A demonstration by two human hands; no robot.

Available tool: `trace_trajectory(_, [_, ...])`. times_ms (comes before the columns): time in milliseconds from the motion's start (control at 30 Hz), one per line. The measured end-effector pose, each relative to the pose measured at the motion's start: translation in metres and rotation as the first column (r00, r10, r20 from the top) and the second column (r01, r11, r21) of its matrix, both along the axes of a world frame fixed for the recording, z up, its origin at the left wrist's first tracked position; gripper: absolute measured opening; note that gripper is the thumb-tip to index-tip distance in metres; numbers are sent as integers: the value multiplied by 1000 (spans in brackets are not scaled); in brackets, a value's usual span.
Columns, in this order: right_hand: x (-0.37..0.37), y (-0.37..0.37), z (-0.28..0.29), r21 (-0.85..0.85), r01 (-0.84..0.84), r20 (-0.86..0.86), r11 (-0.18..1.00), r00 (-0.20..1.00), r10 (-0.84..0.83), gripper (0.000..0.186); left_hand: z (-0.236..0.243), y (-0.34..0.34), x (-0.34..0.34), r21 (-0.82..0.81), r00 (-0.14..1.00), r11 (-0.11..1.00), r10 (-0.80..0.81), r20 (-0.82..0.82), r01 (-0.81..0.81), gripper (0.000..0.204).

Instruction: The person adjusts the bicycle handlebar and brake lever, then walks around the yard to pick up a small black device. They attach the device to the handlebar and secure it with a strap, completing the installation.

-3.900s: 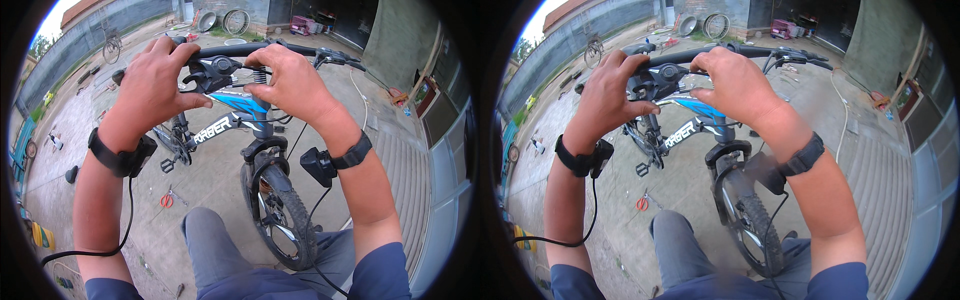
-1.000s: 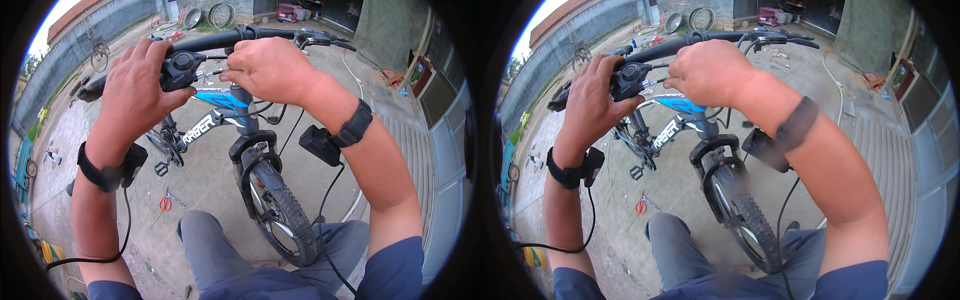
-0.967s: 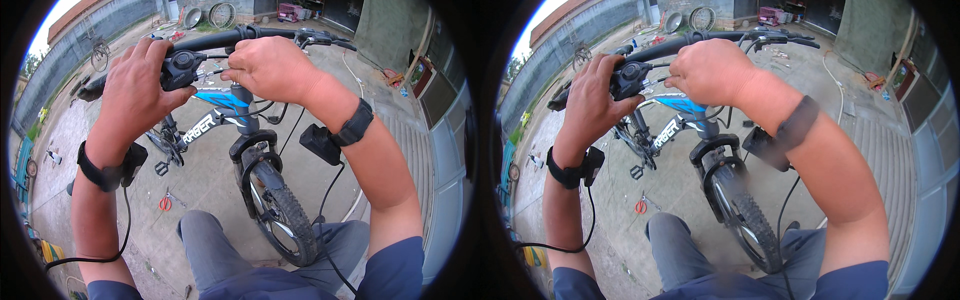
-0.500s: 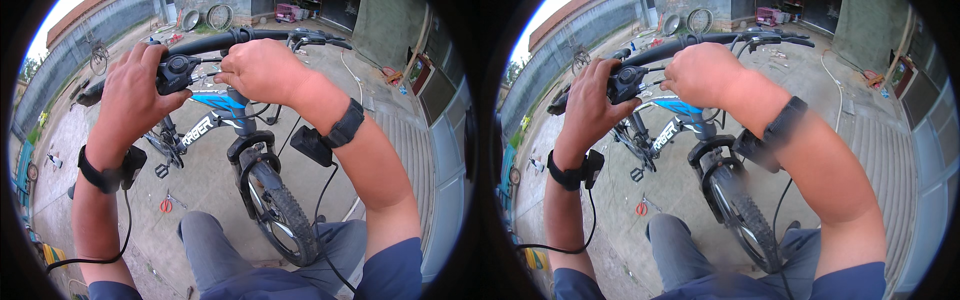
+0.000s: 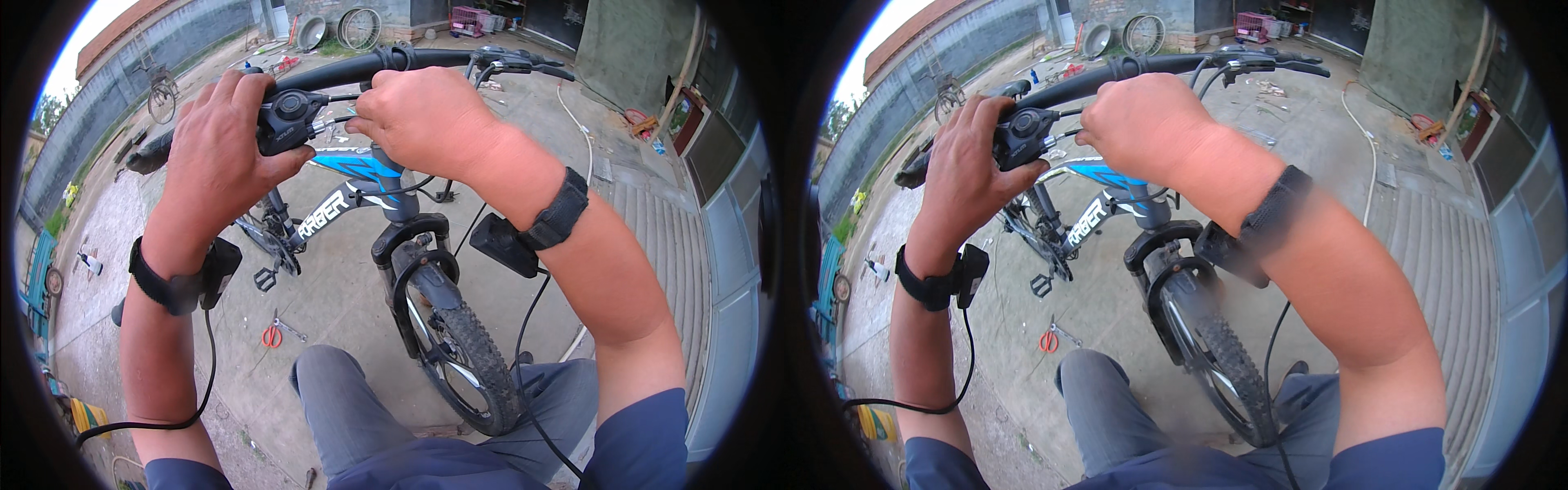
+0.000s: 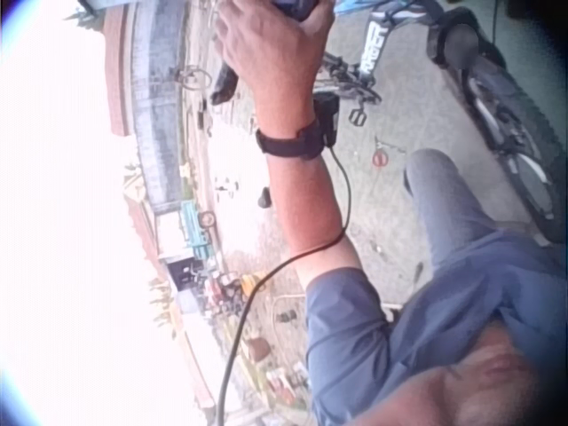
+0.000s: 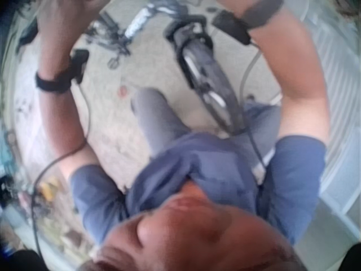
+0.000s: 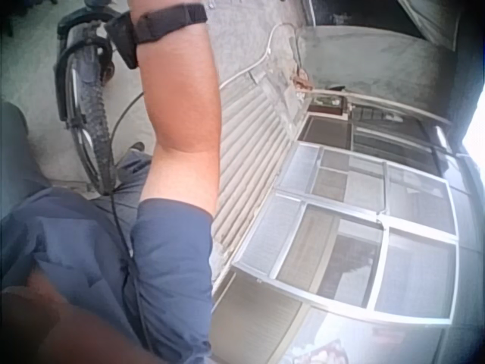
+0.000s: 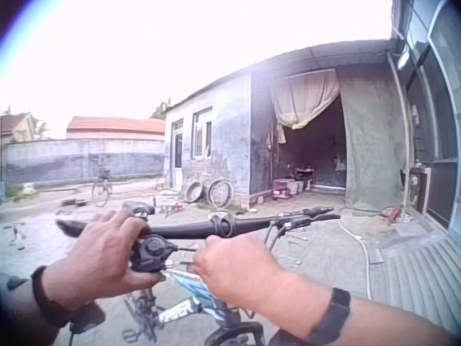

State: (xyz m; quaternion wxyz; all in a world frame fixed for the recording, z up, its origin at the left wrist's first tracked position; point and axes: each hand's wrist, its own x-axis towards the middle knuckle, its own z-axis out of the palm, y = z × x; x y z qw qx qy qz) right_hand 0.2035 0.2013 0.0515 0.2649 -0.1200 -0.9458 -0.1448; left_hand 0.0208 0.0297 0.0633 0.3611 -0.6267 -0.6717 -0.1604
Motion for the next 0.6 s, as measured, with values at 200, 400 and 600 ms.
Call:
trace_trajectory(200, [2, 4, 1, 1, -45, -1, 999, 999, 45, 34, 0, -1, 0, 4, 1000, 1000, 2, -7, -2, 70])
trace_trajectory(400, [2, 3, -2, 28, -90, -35, 996, 995, 91, 35, 0, 0, 0, 6, 1000, 1000, 5, -8, -5, 71])
trace_trajectory(600, [0, 0, -3, 38, -68, -50, 997, 996, 70, 34, -1, 0, 0, 24, 1000, 1000, 1, -11, -1, 71])
